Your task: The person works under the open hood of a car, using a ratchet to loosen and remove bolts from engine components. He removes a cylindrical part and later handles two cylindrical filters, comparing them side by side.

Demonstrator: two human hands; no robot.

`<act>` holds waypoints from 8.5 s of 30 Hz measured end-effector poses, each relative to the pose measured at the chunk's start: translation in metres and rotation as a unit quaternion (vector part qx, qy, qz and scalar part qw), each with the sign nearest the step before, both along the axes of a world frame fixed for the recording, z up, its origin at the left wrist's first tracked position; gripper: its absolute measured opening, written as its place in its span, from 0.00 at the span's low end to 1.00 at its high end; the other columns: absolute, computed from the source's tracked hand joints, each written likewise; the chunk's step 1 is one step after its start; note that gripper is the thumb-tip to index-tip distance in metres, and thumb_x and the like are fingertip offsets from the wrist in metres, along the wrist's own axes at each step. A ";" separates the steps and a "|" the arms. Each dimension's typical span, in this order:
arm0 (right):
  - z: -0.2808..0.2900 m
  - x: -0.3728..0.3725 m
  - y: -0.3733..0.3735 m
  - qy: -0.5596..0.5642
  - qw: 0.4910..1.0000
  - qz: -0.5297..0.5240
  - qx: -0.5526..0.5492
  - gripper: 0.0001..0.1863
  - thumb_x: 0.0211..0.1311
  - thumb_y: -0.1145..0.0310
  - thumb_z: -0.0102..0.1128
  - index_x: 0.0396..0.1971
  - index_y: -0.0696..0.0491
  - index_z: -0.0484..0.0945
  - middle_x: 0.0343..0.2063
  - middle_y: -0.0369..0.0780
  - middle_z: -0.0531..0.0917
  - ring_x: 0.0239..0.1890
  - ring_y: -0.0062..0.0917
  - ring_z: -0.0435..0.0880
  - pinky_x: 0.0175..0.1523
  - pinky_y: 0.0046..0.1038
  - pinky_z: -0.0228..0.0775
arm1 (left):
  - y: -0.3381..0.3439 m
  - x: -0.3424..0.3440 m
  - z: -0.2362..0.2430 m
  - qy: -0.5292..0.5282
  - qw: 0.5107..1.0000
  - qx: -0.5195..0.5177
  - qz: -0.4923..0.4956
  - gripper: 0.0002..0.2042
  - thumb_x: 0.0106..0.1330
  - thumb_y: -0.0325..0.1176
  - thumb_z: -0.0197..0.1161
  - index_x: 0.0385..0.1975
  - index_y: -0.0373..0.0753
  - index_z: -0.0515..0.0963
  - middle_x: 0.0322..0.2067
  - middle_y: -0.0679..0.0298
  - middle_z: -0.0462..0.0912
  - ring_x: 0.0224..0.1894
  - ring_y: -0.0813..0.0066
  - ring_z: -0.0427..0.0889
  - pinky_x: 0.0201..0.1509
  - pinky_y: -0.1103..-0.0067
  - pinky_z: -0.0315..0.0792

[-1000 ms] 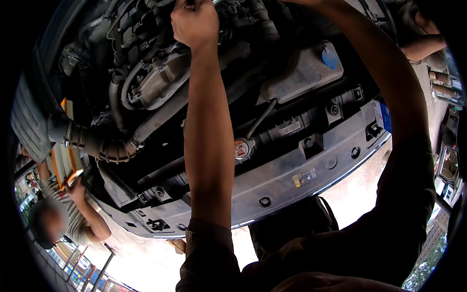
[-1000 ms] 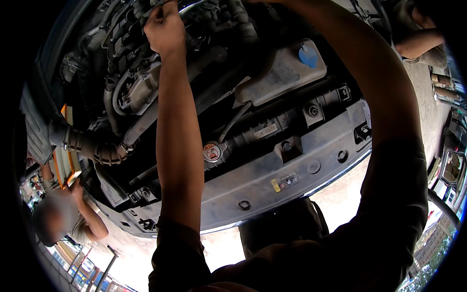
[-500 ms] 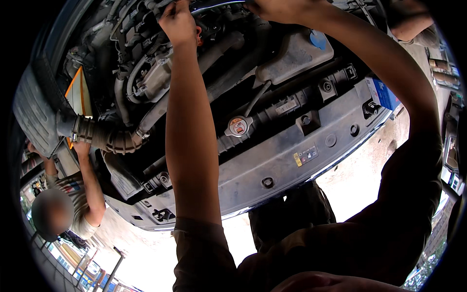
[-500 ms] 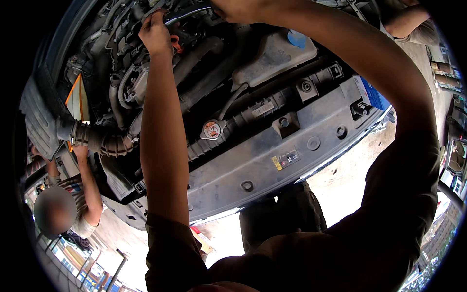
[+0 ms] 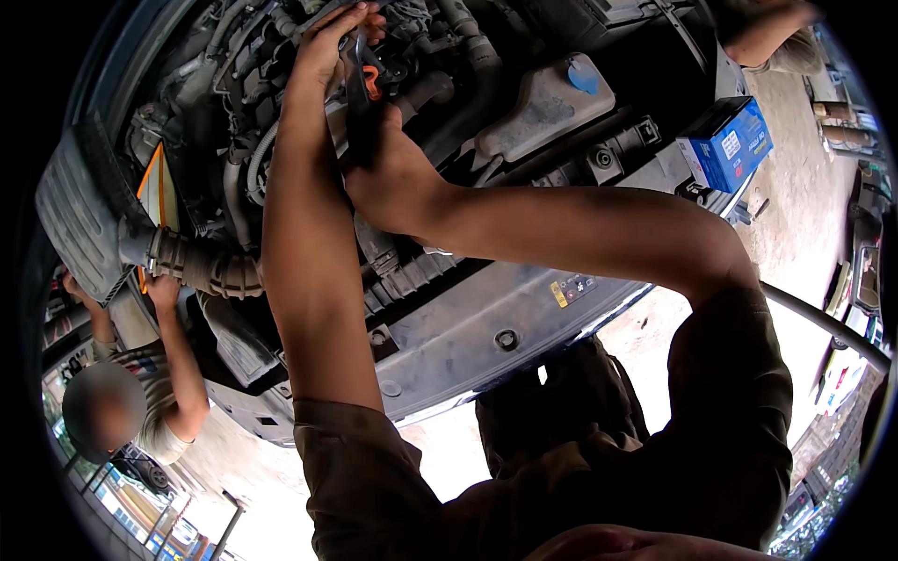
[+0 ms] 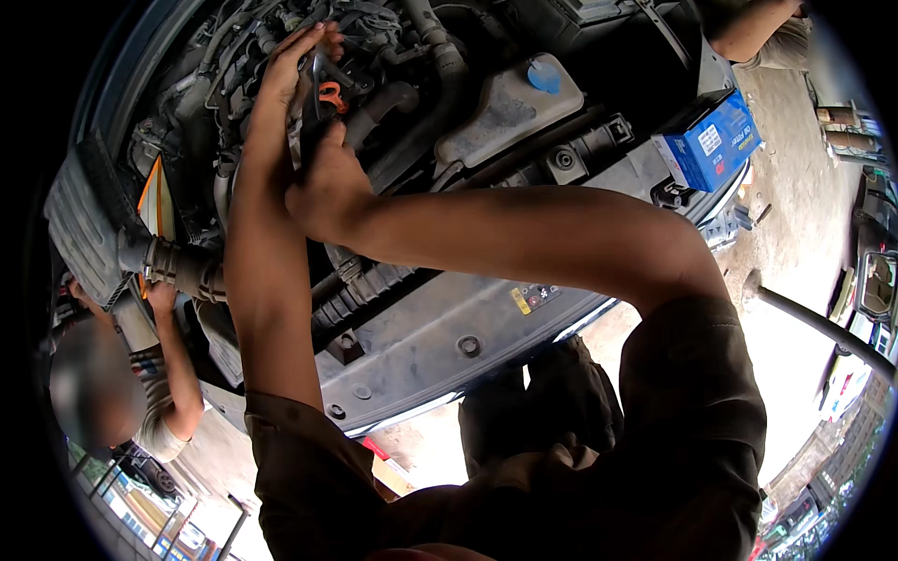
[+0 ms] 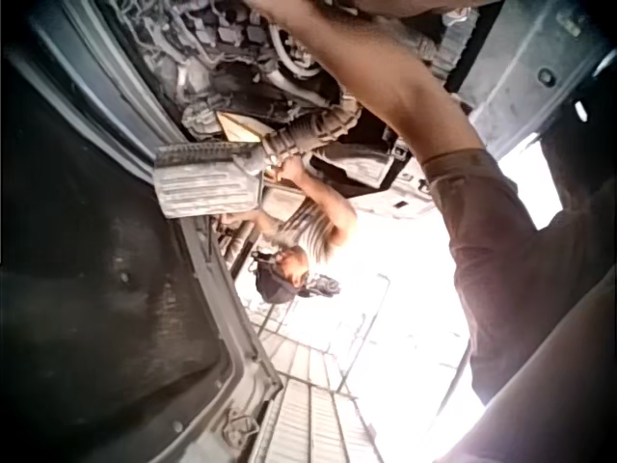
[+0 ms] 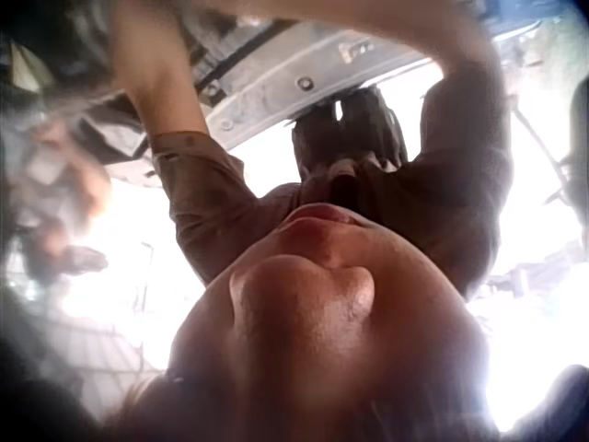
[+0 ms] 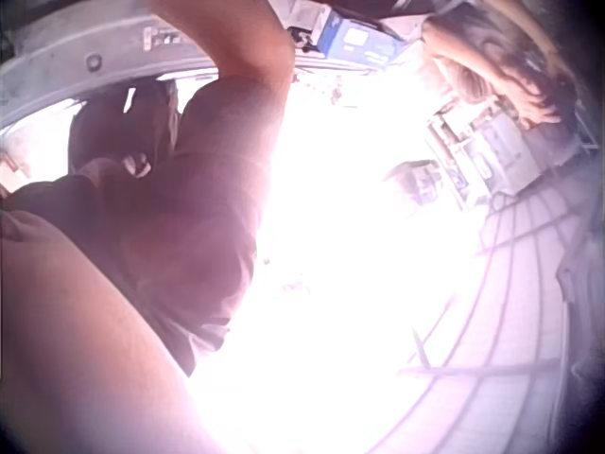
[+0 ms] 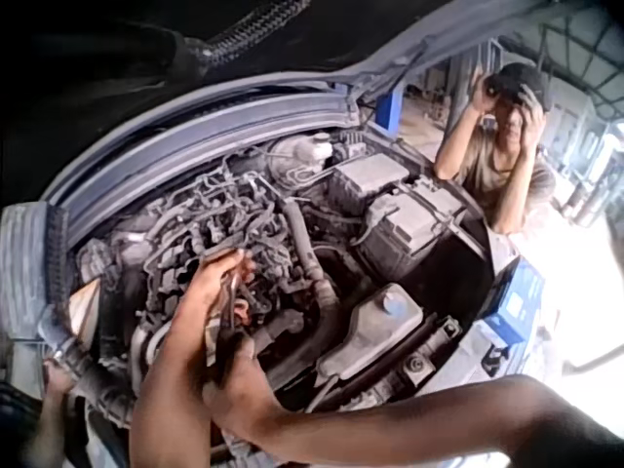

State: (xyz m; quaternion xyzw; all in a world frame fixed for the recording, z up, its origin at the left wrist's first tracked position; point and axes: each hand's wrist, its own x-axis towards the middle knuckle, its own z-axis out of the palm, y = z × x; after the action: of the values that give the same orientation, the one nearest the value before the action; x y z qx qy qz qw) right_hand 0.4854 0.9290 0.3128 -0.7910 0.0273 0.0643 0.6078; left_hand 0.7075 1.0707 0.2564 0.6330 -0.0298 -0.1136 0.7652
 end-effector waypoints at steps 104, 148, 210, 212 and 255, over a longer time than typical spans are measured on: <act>0.022 0.176 0.059 -0.214 0.769 0.322 -0.509 0.18 0.62 0.55 0.67 0.40 0.56 0.86 0.39 0.46 0.88 0.42 0.38 0.88 0.47 0.40 0.81 | 0.150 -0.090 0.054 -0.291 0.641 0.710 -0.020 0.21 0.75 0.50 0.61 0.58 0.43 0.79 0.50 0.56 0.84 0.54 0.52 0.84 0.55 0.62 0.77; 0.012 0.207 0.002 -0.462 0.620 0.386 -0.503 0.16 0.56 0.53 0.66 0.35 0.51 0.84 0.29 0.46 0.87 0.35 0.46 0.88 0.44 0.48 0.80 | 0.046 -0.168 0.086 -0.031 0.617 0.774 0.139 0.45 0.55 0.85 0.50 0.37 0.43 0.89 0.29 0.53 0.89 0.40 0.52 0.90 0.47 0.60 0.82; 0.005 0.207 0.001 -0.490 0.586 0.421 -0.489 0.16 0.54 0.54 0.67 0.35 0.49 0.84 0.29 0.44 0.86 0.35 0.43 0.88 0.39 0.46 0.80 | 0.037 -0.199 0.042 -0.124 0.648 0.710 0.247 0.36 0.58 0.75 0.61 0.35 0.41 0.85 0.23 0.55 0.87 0.27 0.50 0.89 0.32 0.60 0.82; 0.015 0.194 0.010 -0.431 0.644 0.404 -0.487 0.15 0.57 0.56 0.66 0.33 0.53 0.86 0.27 0.47 0.86 0.33 0.43 0.88 0.40 0.46 0.81 | 0.061 -0.183 0.051 -0.127 0.637 0.732 0.205 0.38 0.60 0.77 0.57 0.47 0.43 0.83 0.31 0.52 0.89 0.37 0.46 0.88 0.42 0.57 0.81; 0.019 0.182 0.040 -0.289 0.736 0.183 -0.585 0.16 0.58 0.56 0.64 0.29 0.54 0.90 0.31 0.48 0.89 0.36 0.41 0.91 0.43 0.41 0.83 | 0.079 -0.102 0.099 -0.198 0.588 0.777 0.107 0.37 0.63 0.73 0.59 0.42 0.36 0.84 0.40 0.44 0.87 0.47 0.44 0.84 0.53 0.56 0.76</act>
State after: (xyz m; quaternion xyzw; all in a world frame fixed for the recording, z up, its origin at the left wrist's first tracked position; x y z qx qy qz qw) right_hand 0.6673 0.9688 0.3319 -0.9608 -0.2628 -0.0859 -0.0191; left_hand 0.6052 1.1496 0.3554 0.9923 -0.0126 0.1174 -0.0359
